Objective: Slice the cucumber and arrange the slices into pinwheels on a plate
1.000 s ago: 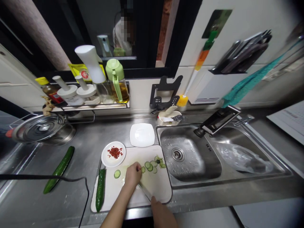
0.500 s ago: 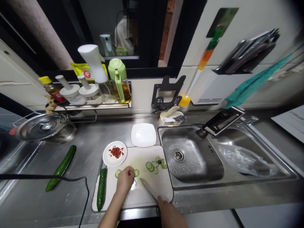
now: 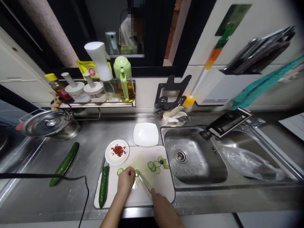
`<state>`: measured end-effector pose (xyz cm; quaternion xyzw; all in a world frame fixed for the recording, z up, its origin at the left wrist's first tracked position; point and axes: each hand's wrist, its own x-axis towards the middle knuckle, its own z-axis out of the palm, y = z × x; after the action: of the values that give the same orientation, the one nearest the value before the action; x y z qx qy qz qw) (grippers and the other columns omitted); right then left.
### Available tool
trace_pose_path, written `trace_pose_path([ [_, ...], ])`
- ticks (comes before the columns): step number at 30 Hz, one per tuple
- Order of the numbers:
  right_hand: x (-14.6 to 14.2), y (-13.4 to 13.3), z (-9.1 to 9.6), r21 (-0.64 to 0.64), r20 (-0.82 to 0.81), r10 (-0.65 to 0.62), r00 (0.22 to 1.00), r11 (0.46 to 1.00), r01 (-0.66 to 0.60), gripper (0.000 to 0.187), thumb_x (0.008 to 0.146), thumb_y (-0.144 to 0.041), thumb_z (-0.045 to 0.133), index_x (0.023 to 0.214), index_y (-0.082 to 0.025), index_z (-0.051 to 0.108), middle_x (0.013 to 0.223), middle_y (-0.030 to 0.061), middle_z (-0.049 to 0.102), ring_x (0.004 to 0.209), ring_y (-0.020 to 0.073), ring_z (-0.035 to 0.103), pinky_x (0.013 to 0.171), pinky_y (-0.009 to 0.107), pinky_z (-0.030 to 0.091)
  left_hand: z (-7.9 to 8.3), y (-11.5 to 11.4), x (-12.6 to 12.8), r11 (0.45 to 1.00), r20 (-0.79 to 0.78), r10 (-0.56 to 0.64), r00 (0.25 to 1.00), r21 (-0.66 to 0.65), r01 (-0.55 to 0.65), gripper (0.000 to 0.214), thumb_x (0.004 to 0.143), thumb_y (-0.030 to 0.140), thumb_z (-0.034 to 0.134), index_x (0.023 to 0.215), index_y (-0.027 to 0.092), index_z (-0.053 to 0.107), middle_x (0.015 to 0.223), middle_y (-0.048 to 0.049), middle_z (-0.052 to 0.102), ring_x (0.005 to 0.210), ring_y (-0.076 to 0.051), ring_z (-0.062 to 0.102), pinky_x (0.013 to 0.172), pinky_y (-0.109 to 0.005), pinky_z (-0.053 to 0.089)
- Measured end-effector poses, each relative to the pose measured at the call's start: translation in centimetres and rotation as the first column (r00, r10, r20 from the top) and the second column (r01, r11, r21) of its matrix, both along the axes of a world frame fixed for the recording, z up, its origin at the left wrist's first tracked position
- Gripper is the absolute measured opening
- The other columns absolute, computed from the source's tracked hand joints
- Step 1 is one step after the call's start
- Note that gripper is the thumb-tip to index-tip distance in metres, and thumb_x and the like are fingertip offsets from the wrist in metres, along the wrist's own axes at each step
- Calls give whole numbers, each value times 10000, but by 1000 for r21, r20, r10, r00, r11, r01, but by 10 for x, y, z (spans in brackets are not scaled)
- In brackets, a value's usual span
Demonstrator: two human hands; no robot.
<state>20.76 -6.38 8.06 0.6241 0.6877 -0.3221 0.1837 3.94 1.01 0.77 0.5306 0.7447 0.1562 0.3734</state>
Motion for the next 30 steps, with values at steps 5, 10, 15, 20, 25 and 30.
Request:
trace_pose_path([
  [5, -1, 1, -1, -7, -14, 10, 1000, 1000, -10, 616, 760, 84, 263, 1322, -107, 429, 1018, 156, 653, 922, 256, 633, 746, 322, 460, -1, 0, 0, 1000, -6, 10, 1000, -3, -10, 162, 743, 188, 505, 727, 198, 666, 641, 15, 669, 611, -118, 595, 614, -204, 382],
  [10, -3, 3, 1, -21, -11, 0, 1000, 1000, 0, 625, 754, 89, 268, 1322, -111, 434, 1012, 158, 655, 925, 257, 637, 742, 323, 474, -2, 0, 0, 1000, -3, 12, 1000, -19, -12, 164, 750, 194, 507, 741, 195, 671, 652, 11, 677, 627, -120, 605, 625, -205, 388],
  [15, -4, 5, 2, -41, -8, -5, 1000, 999, 4, 660, 741, 97, 263, 1355, -102, 404, 1038, 165, 648, 945, 266, 630, 769, 343, 479, -2, 0, 0, 1000, 1, 18, 1000, -22, -18, 165, 749, 193, 505, 724, 194, 668, 656, 9, 680, 622, -119, 604, 622, -204, 390],
  [20, -6, 6, 3, -47, -20, -28, 999, 998, 28, 624, 766, 83, 285, 1333, -128, 437, 1034, 159, 654, 962, 252, 627, 779, 318, 469, -2, 1, 0, 999, 0, 18, 1000, -27, -18, 168, 743, 190, 505, 707, 190, 669, 650, 5, 679, 624, -124, 604, 628, -210, 390],
  [25, -10, 6, 0, -37, -54, -40, 998, 999, 38, 580, 794, 59, 259, 1325, -88, 443, 1036, 177, 656, 963, 259, 626, 793, 326, 470, -3, 2, 0, 999, -3, 19, 1000, -42, -19, 166, 739, 193, 511, 697, 189, 671, 635, 5, 673, 619, -125, 598, 630, -213, 389],
  [30, -6, -3, -13, 31, -75, -19, 997, 999, 21, 611, 773, 70, 270, 1339, -91, 434, 1057, 169, 655, 984, 240, 617, 837, 302, 453, -5, 3, 0, 999, -9, 17, 1000, -50, -17, 162, 739, 197, 511, 683, 193, 663, 640, 1, 670, 632, -131, 599, 635, -218, 389],
])
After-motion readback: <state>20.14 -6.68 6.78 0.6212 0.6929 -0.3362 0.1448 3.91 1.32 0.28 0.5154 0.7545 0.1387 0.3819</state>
